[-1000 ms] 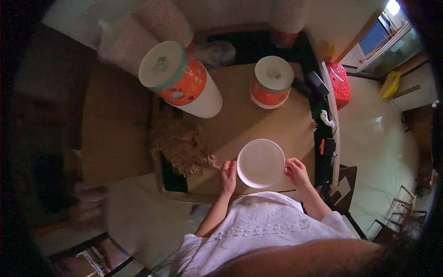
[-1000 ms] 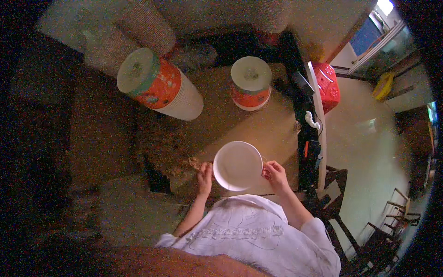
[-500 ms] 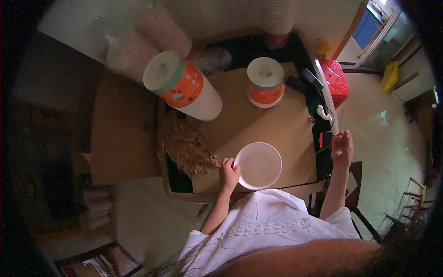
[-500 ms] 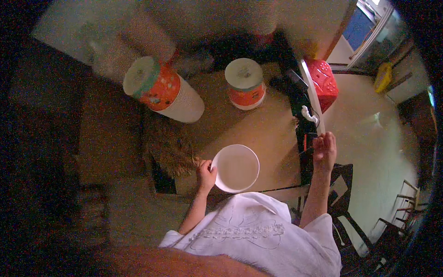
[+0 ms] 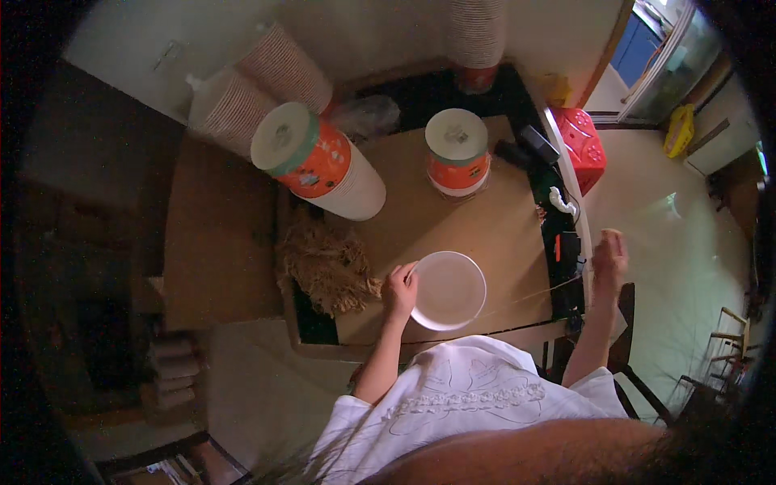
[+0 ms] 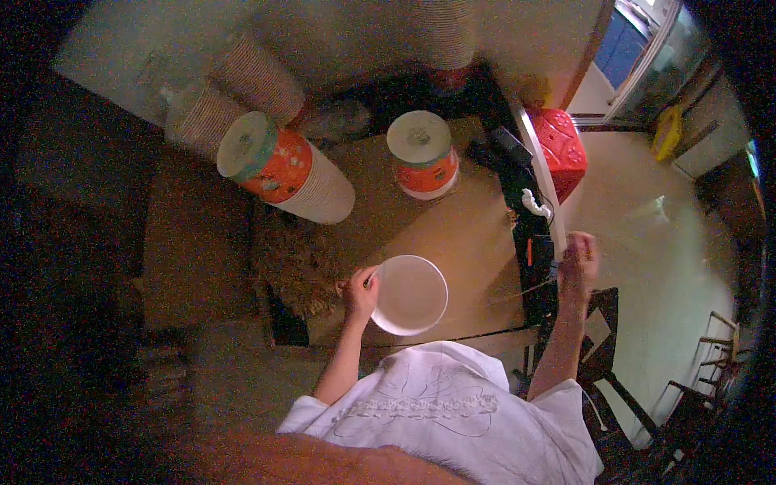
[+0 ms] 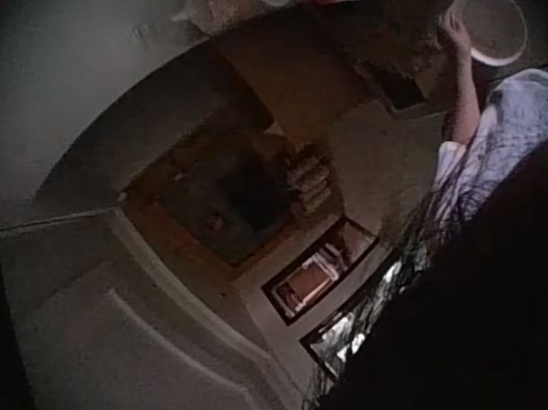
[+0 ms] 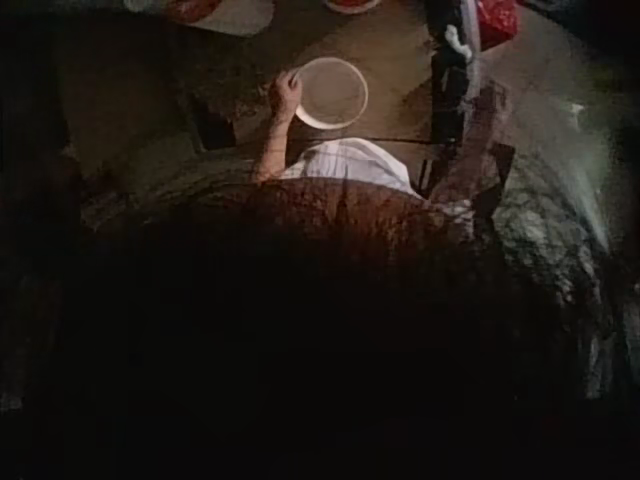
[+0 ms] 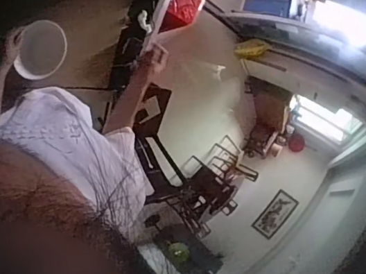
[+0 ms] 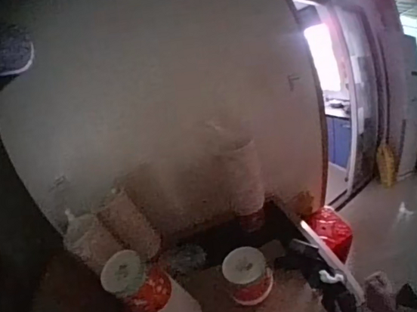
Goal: Sorting through dried straw and placing specific parts into a small white bucket on a workstation.
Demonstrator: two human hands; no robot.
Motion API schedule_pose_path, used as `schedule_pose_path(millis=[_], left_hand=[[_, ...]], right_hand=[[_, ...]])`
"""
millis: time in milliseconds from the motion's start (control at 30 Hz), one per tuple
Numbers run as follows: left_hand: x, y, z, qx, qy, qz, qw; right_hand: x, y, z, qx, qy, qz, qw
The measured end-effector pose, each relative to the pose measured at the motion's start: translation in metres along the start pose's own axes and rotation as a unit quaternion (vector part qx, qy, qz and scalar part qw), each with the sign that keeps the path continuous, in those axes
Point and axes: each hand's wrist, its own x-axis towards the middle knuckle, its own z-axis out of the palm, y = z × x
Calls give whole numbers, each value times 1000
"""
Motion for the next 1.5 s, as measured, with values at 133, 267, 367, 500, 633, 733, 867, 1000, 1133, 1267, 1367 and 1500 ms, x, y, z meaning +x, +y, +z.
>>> schedule_pose_path(millis=[133,267,367,500,633,733,867,1000,1133,1267,1367,1500], left_hand=[[2,-13,13,-40,6,-5,999],[7,-14,29,23,5,26,999],[12,-1,28,62,17,35,997],[13,-3,32,34,17,47,998],[15,-2,36,18,-12,48,999],[15,0,37,-8,-26,9,1000],[16,12,29,-77,-44,-44,995],[2,23,6,-52,91,50,993],[-19,54,-7,-309,-102,-107,940],[-22,72,-8,-550,-207,-292,754],[-23,66,-6,-665,-225,-294,649],[-29,44,0,-573,-158,-258,762]], right_hand=[[-42,64,61,-225,-156,34,961],[-66,122,85,-324,-316,79,888],[-85,125,99,-377,-294,-24,878],[-90,126,93,-418,-299,-37,857],[-91,115,92,-409,-273,-22,870],[-90,102,92,-385,-283,0,878],[-89,94,89,-154,-213,109,959],[-100,80,92,-132,-220,129,958],[-119,70,125,3,-267,170,949],[-131,75,139,16,-288,185,940],[-140,77,142,-21,-314,180,932],[-142,87,140,-52,-342,192,918]])
